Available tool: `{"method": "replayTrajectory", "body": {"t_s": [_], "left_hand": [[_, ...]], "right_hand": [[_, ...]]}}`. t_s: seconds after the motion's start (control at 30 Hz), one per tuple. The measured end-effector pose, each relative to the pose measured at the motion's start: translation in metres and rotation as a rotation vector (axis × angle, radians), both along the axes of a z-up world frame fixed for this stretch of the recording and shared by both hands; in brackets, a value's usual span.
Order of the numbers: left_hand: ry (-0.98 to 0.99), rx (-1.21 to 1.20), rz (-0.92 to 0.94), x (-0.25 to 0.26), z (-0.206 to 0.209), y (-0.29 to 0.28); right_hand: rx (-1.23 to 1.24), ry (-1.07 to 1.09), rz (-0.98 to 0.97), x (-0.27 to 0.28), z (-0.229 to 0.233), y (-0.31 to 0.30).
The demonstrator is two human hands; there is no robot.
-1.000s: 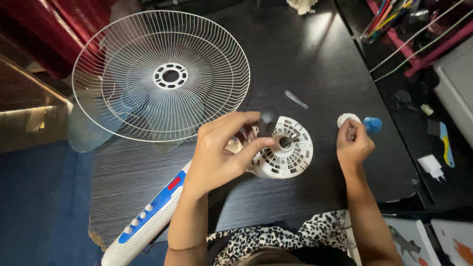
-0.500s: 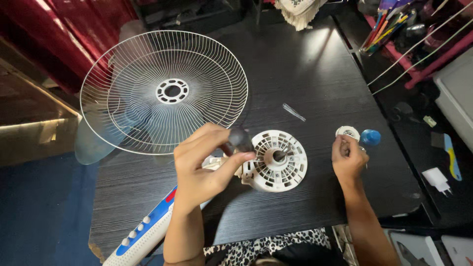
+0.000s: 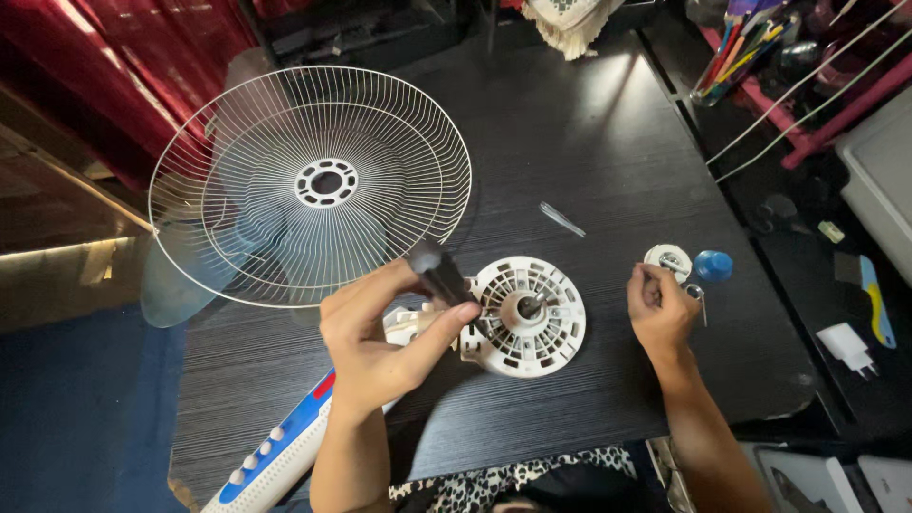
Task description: The person uses a screwdriver to tighten screws on the motor housing of a disassembled electric fan and then on the fan stand. The fan cage and blades remain detached on the table throughout.
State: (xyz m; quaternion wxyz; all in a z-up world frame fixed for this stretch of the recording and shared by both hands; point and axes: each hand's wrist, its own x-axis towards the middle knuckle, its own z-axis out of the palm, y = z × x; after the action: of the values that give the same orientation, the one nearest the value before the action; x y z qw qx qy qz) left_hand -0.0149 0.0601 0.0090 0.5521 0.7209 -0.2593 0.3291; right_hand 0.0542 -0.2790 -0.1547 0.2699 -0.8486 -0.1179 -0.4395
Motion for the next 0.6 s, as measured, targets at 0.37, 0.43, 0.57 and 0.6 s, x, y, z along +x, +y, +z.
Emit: {"method": "replayTrajectory", "body": {"t_s": [0.37,0.43,0.57,0.6], "left_hand": [[0.192,0.168,-0.227,-0.003,0.007,-0.032],[0.204,0.179,-0.275,-0.005,0.010,-0.040],[0.153,0.181,-0.253,-0.007,0.014,-0.042],[0.121,0.195,-0.224,-0.006,0.014,-0.039]], "right_hand": [[0.343,0.113,0.819,-0.027,0.117,0.045],[0.299,0.140,0.954,-0.044,0.147,0.065],[0.302,0.259,0.827,-0.067,0.178,0.096],[0.336,0.295,0.750,-0.070,0.180,0.099]]}}
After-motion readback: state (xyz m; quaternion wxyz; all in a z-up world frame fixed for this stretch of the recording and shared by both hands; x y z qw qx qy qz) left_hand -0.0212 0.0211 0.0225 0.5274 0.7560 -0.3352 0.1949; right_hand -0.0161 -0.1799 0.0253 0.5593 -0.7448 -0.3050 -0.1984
